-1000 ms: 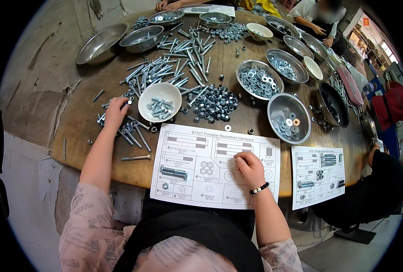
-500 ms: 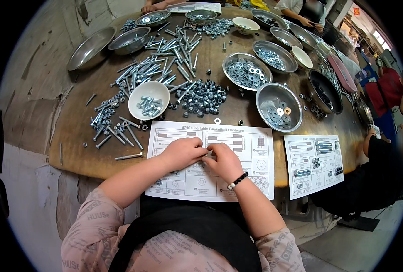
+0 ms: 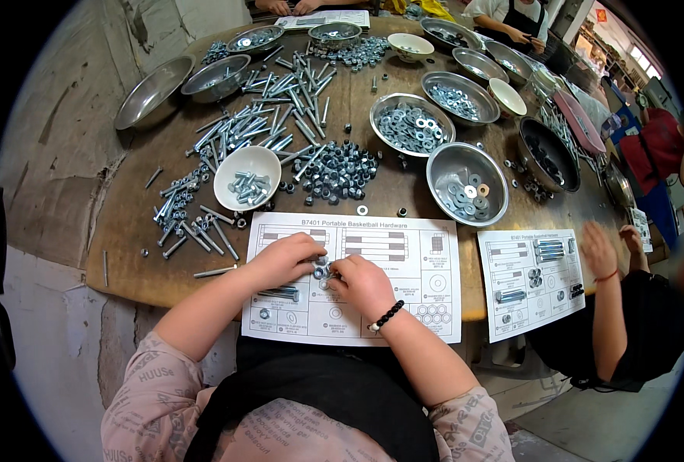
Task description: The person sorts metal fasteners including bolts, nuts, and washers from bowls and piles on a table, arranging them on a printed instruction sheet. They repeatedly pick up items, place them in designated spots, and occasionally adjust the sheet while other workers perform similar tasks nearby.
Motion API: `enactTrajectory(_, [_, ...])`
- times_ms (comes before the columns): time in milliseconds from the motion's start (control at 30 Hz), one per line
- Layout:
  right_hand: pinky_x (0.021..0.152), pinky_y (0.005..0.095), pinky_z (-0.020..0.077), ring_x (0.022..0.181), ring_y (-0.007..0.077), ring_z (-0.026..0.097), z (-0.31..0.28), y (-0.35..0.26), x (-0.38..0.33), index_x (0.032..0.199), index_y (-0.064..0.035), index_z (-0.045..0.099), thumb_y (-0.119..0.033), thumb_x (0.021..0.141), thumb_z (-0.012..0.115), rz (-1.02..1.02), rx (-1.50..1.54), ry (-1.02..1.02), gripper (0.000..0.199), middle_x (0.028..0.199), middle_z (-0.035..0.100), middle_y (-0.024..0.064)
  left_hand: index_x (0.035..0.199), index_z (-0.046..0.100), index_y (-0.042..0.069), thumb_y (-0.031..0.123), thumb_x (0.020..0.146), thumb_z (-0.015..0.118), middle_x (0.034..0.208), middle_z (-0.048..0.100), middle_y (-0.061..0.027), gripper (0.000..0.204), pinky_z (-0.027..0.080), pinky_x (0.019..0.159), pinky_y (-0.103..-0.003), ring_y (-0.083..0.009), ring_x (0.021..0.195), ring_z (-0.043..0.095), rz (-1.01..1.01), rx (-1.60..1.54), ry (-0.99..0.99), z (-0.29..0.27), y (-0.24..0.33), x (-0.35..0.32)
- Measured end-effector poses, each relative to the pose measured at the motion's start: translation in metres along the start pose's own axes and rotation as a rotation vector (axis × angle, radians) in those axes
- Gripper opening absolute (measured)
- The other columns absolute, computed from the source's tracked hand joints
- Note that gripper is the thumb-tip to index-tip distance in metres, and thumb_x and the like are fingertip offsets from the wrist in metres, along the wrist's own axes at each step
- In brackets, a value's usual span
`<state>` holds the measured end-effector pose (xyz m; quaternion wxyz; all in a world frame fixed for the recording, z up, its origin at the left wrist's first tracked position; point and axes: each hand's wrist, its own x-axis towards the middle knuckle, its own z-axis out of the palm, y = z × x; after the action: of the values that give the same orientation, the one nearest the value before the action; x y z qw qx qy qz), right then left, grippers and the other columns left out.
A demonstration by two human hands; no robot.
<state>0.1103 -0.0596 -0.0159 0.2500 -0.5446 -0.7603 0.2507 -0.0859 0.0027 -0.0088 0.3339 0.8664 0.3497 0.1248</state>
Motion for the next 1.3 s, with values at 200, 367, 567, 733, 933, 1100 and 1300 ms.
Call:
enactTrajectory(200, [0.065,0.0370,0.0465,0.074,0.0279,0.056,-0.001,0.002,-0.001,0.086,-0.0094,0.060,-0.020,0.069,0.068,0.062,-0.006,-0.032,0.021,0.083,0.055,0.0084,0.098,0.060,0.005,0.012,0.078,0.057,0.096,0.056,-0.0097,0.021,0.044,0.079,-0.035,-0.0273,0.089,0.055,-0.077,0.116,-0.023,0.005,0.003,0.012])
enactTrajectory(367, [0.069,0.0369,0.0461,0.082,0.0279,0.055,-0.015,-0.003,0.001,0.099,-0.0114,0.056,-0.022,0.066,0.071,0.063,-0.015,-0.099,0.038,0.088,0.054,0.0094,0.099,0.059,0.005,0.013,0.077,0.060,0.098,0.055,-0.0108,0.023,0.044,0.079,-0.036,-0.0277,0.089,0.054,-0.042,0.076,0.044,0.004,0.003,0.010])
enactTrajectory(567, [0.070,0.0373,0.0461,0.085,0.0284,0.055,-0.016,-0.005,0.006,0.105,-0.0108,0.052,-0.021,0.063,0.073,0.031,-0.103,-0.214,0.048,0.088,0.054,0.0096,0.104,0.055,0.005,0.013,0.066,0.070,0.100,0.052,-0.0120,0.041,0.043,0.081,-0.035,-0.0286,0.091,0.053,-0.024,0.028,0.006,0.008,0.014,0.000])
enactTrajectory(733, [0.066,0.0366,0.0461,0.077,0.0273,0.057,-0.007,-0.008,0.002,0.096,-0.0081,0.055,-0.022,0.064,0.073,0.128,-0.144,-0.129,0.039,0.084,0.057,0.0092,0.100,0.054,0.006,0.013,0.064,0.070,0.100,0.052,-0.0115,0.040,0.043,0.080,-0.036,-0.0294,0.094,0.052,-0.070,-0.004,0.067,0.016,0.022,-0.009])
enactTrajectory(933, [0.062,0.0398,0.0472,0.069,0.0292,0.057,-0.009,-0.010,-0.003,0.080,-0.0065,0.056,-0.031,0.074,0.061,0.039,-0.161,-0.246,0.026,0.074,0.056,0.0109,0.098,0.054,0.008,0.013,0.065,0.068,0.098,0.052,-0.0099,0.037,0.041,0.081,-0.038,-0.0289,0.093,0.052,-0.017,0.077,0.154,0.026,0.020,-0.009])
enactTrajectory(1100, [0.063,0.0390,0.0471,0.071,0.0284,0.058,-0.009,-0.007,0.001,0.083,-0.0078,0.057,-0.033,0.076,0.060,0.067,-0.359,-0.198,0.026,0.075,0.057,0.0103,0.102,0.052,0.009,0.012,0.066,0.067,0.097,0.053,-0.0081,0.039,0.037,0.083,-0.038,-0.0272,0.091,0.052,-0.028,0.057,0.145,0.027,0.022,-0.010])
enactTrajectory(1300, [0.069,0.0369,0.0460,0.083,0.0272,0.055,-0.022,0.000,0.003,0.106,-0.0110,0.052,-0.022,0.069,0.069,-0.010,-0.101,-0.229,0.042,0.086,0.055,0.0087,0.103,0.051,0.009,0.010,0.065,0.067,0.094,0.053,-0.0061,0.041,0.037,0.082,-0.036,-0.0222,0.084,0.054,-0.031,0.040,0.164,0.028,0.023,-0.012])
